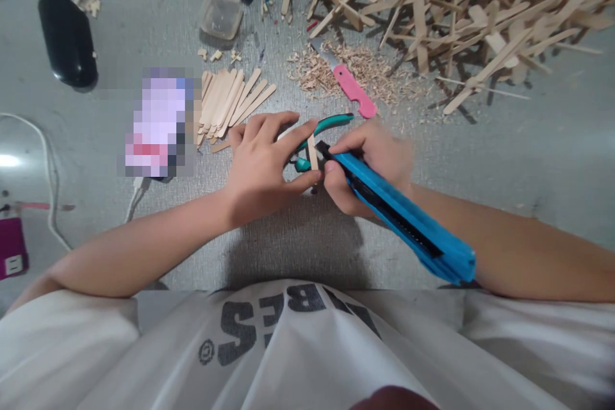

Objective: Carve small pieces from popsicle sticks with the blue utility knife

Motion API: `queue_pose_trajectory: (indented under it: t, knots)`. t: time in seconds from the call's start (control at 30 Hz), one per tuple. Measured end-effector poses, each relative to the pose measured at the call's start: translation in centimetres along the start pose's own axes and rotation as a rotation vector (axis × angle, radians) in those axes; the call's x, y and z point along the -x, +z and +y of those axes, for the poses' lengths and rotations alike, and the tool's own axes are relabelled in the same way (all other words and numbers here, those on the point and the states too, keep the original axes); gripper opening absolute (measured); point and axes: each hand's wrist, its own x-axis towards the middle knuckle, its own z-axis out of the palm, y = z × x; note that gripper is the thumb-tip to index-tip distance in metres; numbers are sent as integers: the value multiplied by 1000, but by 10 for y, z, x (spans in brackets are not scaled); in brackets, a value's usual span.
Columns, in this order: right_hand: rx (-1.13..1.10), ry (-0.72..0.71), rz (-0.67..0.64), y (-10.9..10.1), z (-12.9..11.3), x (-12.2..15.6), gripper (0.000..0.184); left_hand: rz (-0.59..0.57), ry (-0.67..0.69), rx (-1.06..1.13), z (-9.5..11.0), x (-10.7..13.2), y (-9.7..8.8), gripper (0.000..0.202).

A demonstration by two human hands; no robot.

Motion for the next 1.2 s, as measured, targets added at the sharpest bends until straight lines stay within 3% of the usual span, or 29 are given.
queue_pose_trajectory:
  t: [0.33,0.63,1.2]
  knots:
    - [20,-159,33,3,-9,-8,13,17,36,-24,-2,1,8,72]
    - [33,-149,19,3,-15,-9,16,3,16,15,1,0,11,79]
    - [115,-169,-12,1,-18,-6,16,9,41,17,2,-1,12,73]
